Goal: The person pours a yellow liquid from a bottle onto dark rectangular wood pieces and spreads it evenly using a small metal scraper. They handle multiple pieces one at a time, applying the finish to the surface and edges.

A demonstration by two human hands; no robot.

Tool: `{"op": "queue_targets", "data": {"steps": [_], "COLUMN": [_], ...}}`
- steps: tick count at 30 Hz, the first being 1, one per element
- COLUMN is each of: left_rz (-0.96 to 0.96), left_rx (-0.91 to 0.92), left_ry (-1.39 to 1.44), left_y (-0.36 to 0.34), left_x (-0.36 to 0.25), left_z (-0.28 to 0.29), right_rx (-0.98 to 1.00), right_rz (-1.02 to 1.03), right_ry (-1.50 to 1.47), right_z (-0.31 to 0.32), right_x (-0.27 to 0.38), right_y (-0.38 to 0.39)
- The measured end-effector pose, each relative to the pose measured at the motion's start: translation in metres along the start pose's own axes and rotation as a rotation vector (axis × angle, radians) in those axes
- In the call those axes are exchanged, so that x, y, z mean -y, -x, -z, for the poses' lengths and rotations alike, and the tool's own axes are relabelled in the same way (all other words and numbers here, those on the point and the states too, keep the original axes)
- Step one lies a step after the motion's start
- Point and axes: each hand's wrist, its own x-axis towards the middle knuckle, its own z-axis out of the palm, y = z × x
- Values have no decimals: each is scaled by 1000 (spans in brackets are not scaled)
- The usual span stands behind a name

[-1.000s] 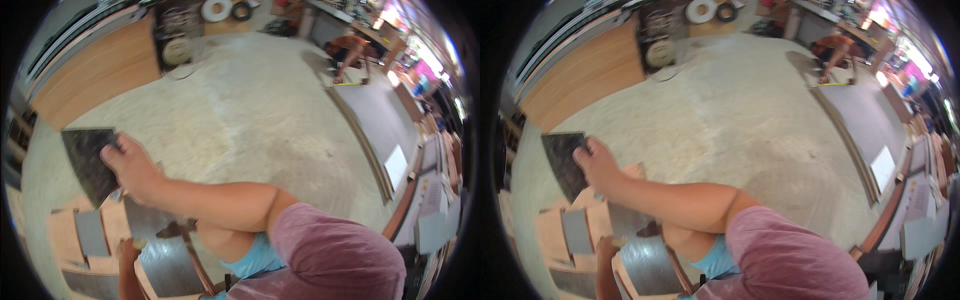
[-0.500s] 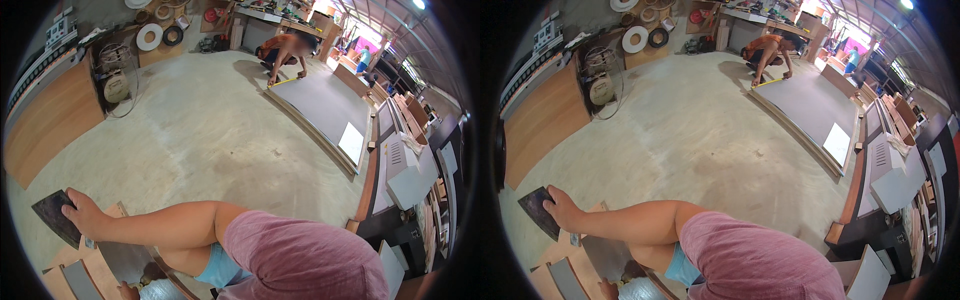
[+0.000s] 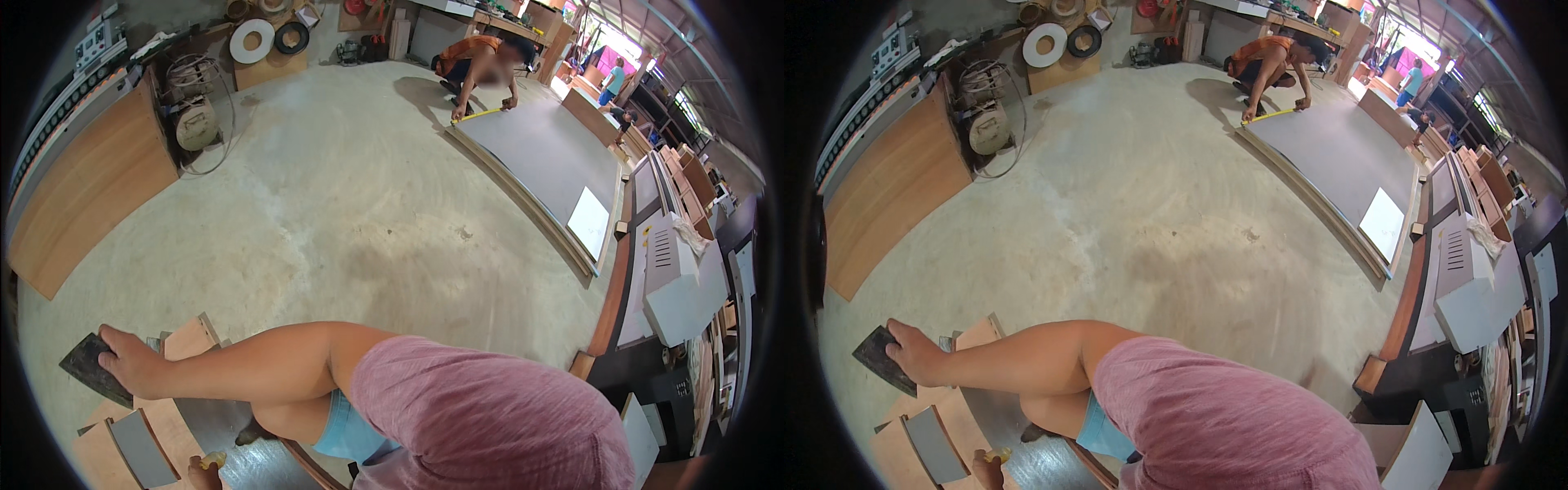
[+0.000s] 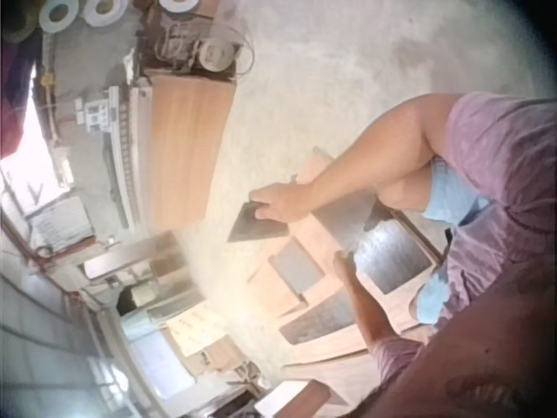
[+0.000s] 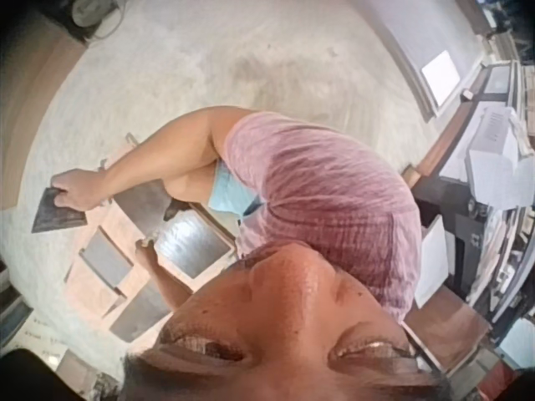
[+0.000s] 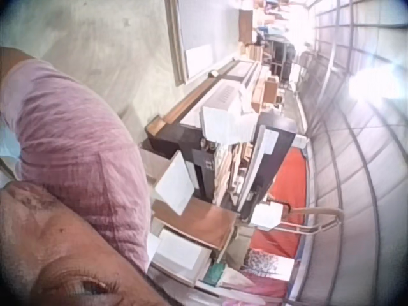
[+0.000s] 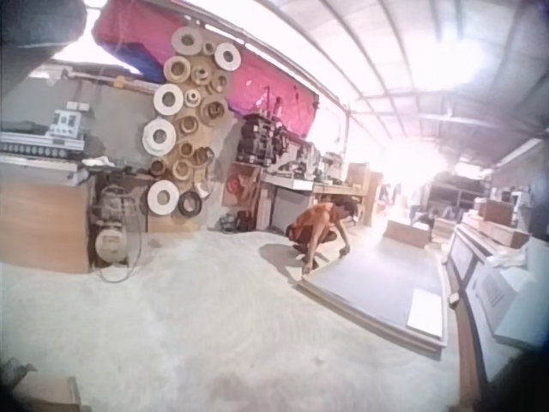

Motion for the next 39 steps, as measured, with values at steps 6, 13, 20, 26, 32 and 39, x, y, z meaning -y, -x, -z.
{"op": "queue_targets", "data": {"steps": [6,13,20,26,32,39], "left_rz": [113,-58,79,143,158,149], "left_rx": [57,-194,-230,-216,-165,-149], "left_ry": [0,79,31,12,42,23], "left_y": [4,-28,-26,-23,-23,-24], "left_x": [-35,-21,-49,-53,-64,-76], "left_z": [51,35,102,117,133,155], "right_rx": [79,15,55,66,117,60], "right_rz": [-80,36,-88,53,-51,-14], "right_ry": [36,38,3,226,317,318], "right_z": [-12,-20,-6,-6,3,7], "right_x": [-7,-54,-36,-22,-21,-22], "right_y": [-1,-21,-27,-16,-12,-14]}}
